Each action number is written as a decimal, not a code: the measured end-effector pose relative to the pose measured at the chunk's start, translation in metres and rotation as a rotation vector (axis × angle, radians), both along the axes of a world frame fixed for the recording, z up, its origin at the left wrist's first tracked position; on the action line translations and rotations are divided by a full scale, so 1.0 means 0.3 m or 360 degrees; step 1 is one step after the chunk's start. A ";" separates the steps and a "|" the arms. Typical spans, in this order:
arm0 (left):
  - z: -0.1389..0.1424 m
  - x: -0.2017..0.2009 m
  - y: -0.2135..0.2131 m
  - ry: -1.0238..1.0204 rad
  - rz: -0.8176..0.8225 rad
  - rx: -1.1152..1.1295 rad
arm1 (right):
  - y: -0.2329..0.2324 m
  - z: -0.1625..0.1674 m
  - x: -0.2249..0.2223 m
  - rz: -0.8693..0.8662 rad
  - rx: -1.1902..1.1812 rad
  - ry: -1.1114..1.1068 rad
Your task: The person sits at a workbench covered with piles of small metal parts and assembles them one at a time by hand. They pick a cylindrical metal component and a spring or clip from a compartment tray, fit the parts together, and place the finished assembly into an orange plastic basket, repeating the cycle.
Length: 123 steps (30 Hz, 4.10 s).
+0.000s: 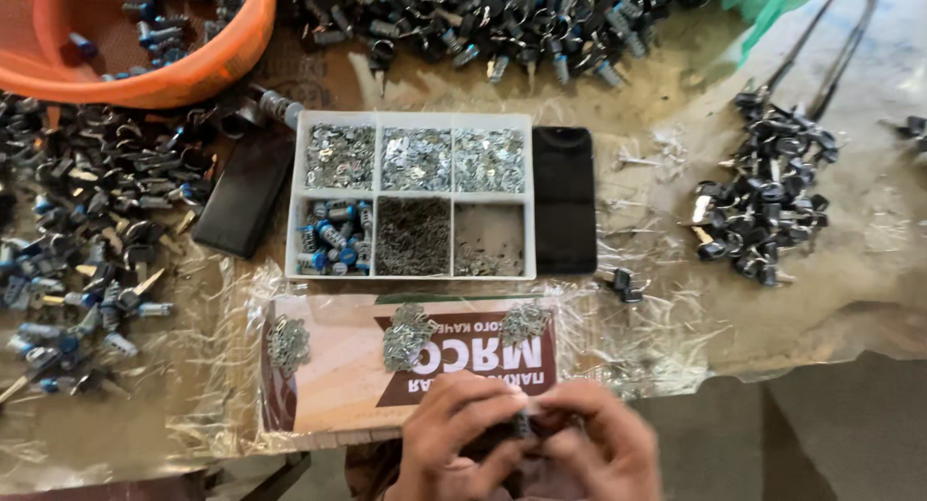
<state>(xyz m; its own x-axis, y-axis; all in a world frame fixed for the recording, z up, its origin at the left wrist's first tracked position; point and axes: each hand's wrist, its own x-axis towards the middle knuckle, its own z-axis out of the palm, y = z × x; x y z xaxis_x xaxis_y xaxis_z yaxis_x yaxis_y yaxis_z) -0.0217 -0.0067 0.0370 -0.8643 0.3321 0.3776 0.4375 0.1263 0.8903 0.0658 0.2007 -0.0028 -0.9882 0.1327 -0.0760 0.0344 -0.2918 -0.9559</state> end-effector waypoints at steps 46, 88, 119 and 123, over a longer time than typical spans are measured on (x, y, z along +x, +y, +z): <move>0.001 0.033 -0.111 -0.0270 -0.0005 0.0091 | -0.199 0.145 -0.108 -0.0258 0.1389 0.0563; -0.047 0.045 -0.325 -0.0303 0.0425 0.0194 | -0.334 0.126 -0.260 0.0295 0.2309 0.0720; -0.005 0.048 -0.201 -0.0398 0.0014 0.0225 | -0.231 0.058 -0.095 0.0128 0.0694 0.0253; -0.021 0.046 -0.200 -0.0401 0.0014 0.0190 | -0.216 0.065 -0.100 0.0243 0.0567 0.0092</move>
